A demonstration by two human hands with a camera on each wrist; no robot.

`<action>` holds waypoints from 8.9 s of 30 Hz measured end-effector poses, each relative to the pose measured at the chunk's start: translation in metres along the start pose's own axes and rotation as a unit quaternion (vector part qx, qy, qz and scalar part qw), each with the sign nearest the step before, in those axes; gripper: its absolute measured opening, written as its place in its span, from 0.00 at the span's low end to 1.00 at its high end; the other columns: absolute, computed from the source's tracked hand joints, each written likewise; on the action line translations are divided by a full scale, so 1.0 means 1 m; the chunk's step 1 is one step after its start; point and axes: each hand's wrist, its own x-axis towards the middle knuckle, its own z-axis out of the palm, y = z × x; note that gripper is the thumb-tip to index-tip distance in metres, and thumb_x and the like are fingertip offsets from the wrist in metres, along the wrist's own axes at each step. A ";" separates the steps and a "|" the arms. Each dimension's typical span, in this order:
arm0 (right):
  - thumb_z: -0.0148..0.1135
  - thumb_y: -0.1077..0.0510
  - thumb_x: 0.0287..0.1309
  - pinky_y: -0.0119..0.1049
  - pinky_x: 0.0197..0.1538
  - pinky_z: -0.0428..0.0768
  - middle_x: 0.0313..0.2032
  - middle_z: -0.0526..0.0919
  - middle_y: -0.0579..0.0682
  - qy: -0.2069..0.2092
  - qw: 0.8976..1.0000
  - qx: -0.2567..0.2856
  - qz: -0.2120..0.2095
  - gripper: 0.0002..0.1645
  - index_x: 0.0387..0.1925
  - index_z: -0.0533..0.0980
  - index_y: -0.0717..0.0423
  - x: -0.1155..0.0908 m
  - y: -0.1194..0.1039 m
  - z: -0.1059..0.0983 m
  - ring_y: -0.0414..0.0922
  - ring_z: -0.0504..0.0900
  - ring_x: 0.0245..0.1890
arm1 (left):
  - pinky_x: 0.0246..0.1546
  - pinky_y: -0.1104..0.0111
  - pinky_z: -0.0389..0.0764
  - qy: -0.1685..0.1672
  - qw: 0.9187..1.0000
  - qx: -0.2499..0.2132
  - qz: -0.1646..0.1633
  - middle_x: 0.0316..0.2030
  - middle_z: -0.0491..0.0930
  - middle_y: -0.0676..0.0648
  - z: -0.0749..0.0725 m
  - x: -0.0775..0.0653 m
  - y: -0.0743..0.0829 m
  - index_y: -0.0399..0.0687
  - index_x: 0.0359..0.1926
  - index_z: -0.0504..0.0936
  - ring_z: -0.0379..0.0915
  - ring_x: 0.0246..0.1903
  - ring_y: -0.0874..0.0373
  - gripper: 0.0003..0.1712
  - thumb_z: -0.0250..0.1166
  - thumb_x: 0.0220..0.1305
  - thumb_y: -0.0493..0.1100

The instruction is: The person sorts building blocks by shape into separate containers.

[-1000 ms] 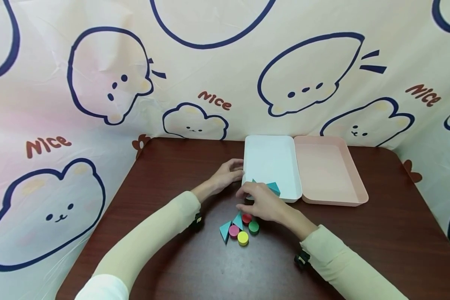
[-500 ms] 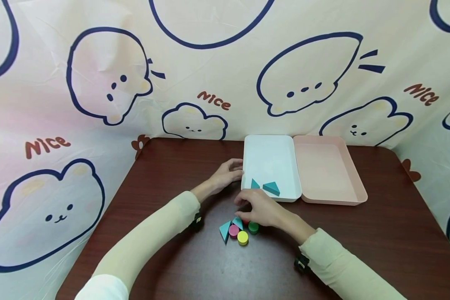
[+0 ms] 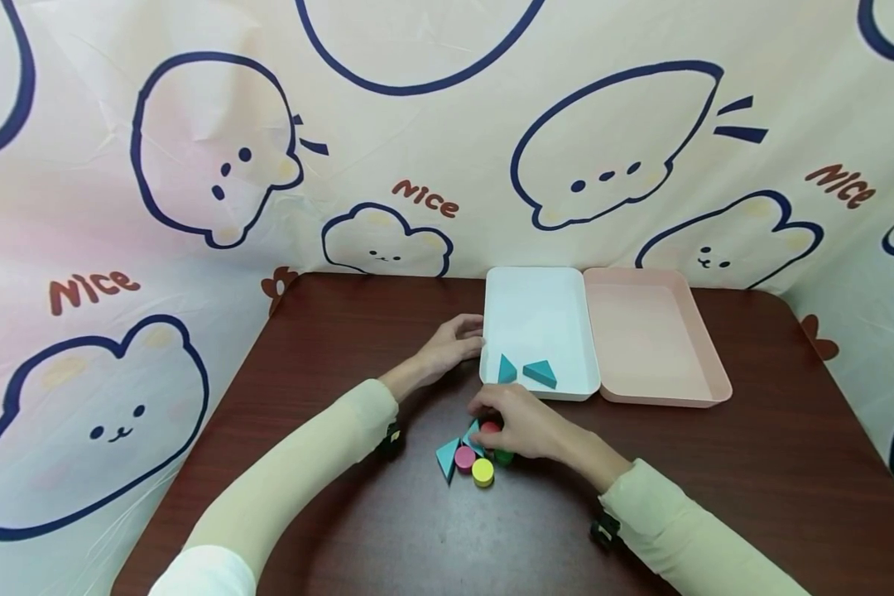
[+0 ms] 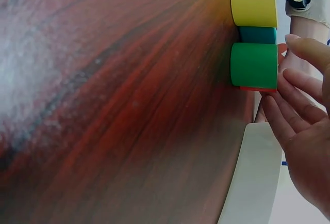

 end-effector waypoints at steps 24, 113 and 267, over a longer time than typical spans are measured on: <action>0.79 0.48 0.61 0.39 0.51 0.82 0.47 0.84 0.38 -0.002 1.000 -0.017 0.002 0.22 0.53 0.84 0.52 -0.008 0.005 0.004 0.37 0.79 0.45 | 0.66 0.57 0.78 -0.003 1.000 0.004 0.005 0.73 0.69 0.39 0.000 0.000 -0.001 0.40 0.77 0.65 0.68 0.72 0.48 0.29 0.59 0.80 0.37; 0.76 0.50 0.63 0.36 0.48 0.84 0.45 0.84 0.39 0.020 0.998 -0.046 0.023 0.20 0.52 0.83 0.54 -0.001 -0.001 0.012 0.38 0.78 0.41 | 0.66 0.58 0.78 -0.007 1.000 0.001 0.004 0.72 0.70 0.40 -0.001 -0.001 -0.001 0.42 0.77 0.66 0.69 0.72 0.48 0.29 0.59 0.80 0.38; 0.76 0.55 0.64 0.61 0.57 0.83 0.49 0.87 0.59 0.181 0.967 -0.079 0.164 0.22 0.54 0.82 0.64 -0.051 0.085 -0.081 0.58 0.85 0.50 | 0.66 0.58 0.78 -0.001 1.000 -0.005 -0.008 0.71 0.72 0.41 -0.001 0.001 -0.001 0.42 0.76 0.68 0.70 0.71 0.50 0.29 0.61 0.79 0.39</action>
